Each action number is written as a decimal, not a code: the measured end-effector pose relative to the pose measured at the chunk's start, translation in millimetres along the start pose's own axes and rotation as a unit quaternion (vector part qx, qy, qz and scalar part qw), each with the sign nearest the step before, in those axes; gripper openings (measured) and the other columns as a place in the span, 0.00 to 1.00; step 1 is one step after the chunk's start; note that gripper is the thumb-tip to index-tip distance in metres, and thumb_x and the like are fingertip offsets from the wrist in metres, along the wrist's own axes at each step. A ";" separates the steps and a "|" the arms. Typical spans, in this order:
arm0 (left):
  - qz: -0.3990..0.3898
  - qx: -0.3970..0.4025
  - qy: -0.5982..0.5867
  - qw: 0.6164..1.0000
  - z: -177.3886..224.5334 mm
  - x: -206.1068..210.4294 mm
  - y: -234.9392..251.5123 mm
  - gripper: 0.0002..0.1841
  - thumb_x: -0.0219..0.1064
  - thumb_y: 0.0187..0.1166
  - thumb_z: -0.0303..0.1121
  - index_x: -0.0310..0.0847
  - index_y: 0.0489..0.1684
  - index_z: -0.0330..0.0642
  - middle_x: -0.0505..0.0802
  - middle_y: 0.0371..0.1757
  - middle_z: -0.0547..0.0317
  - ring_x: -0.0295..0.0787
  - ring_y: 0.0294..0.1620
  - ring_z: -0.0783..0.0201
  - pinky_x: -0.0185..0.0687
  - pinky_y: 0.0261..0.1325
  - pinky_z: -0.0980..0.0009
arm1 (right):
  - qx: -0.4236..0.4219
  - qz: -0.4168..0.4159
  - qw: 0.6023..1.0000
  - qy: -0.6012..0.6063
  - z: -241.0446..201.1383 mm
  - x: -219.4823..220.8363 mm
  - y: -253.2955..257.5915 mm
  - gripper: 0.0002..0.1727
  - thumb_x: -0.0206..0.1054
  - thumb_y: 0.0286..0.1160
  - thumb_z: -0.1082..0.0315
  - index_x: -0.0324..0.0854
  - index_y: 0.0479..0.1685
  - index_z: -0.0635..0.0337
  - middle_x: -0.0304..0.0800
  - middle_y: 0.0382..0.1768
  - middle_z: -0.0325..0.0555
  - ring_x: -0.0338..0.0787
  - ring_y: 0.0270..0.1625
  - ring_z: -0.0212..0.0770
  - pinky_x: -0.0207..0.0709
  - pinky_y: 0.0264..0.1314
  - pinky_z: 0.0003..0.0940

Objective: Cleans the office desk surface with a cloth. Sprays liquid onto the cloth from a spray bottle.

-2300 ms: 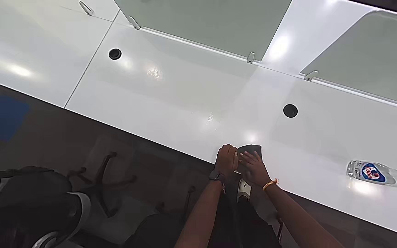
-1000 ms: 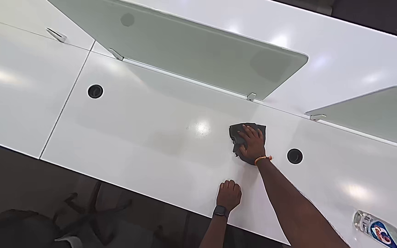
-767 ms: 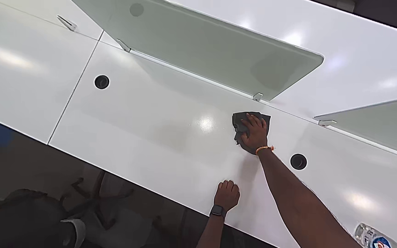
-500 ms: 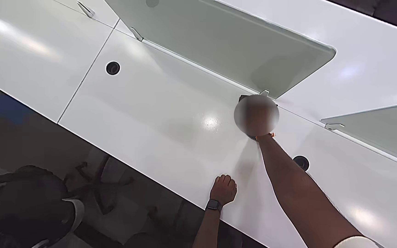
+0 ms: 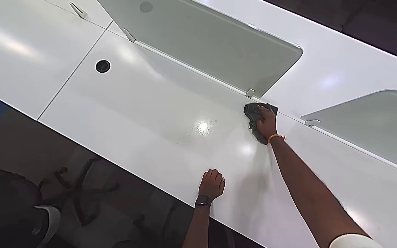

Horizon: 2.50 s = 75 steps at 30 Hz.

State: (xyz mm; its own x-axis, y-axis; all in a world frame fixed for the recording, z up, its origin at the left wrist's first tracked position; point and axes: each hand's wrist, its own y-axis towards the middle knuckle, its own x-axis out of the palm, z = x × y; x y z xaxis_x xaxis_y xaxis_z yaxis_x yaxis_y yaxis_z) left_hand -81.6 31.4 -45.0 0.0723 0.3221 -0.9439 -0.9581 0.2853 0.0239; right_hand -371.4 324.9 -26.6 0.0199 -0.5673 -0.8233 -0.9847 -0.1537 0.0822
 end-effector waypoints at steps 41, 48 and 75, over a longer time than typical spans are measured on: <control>0.008 -0.017 0.012 1.000 -1.5 3.5 1.0 0.21 0.50 0.79 0.46 0.88 0.32 0.44 0.91 0.41 0.49 0.89 0.47 0.47 0.83 0.48 0.52 | 0.015 -0.057 0.995 -0.078 24.2 -32.1 8.9 0.28 0.66 0.64 0.69 0.86 0.69 0.47 0.74 0.84 0.37 0.64 0.90 0.47 0.43 0.91 0.71; 0.003 -0.014 0.021 1.000 -1.9 3.8 0.8 0.21 0.50 0.79 0.46 0.87 0.31 0.43 0.91 0.41 0.48 0.89 0.48 0.46 0.83 0.50 0.52 | 0.080 -0.053 0.991 -0.092 8.8 -41.1 -135.4 0.24 0.63 0.70 0.68 0.87 0.67 0.52 0.73 0.85 0.46 0.60 0.92 0.52 0.41 0.93 0.69; -0.008 -0.016 0.020 1.000 0.1 1.4 0.9 0.21 0.51 0.79 0.46 0.87 0.33 0.41 0.91 0.43 0.44 0.88 0.49 0.43 0.82 0.51 0.49 | 0.180 0.133 0.969 0.100 -27.5 -110.8 -313.2 0.23 0.51 0.83 0.63 0.80 0.63 0.74 0.83 0.69 0.65 0.81 0.75 0.51 0.74 0.79 0.45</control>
State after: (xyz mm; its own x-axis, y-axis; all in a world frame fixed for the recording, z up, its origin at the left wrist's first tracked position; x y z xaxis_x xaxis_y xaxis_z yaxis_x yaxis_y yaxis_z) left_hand -82.3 32.2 -46.2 0.0780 0.2807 -0.9566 -0.9653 0.2612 -0.0020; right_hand -60.4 413.7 54.4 -0.2451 -0.6998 -0.6710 -0.9554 0.2919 0.0445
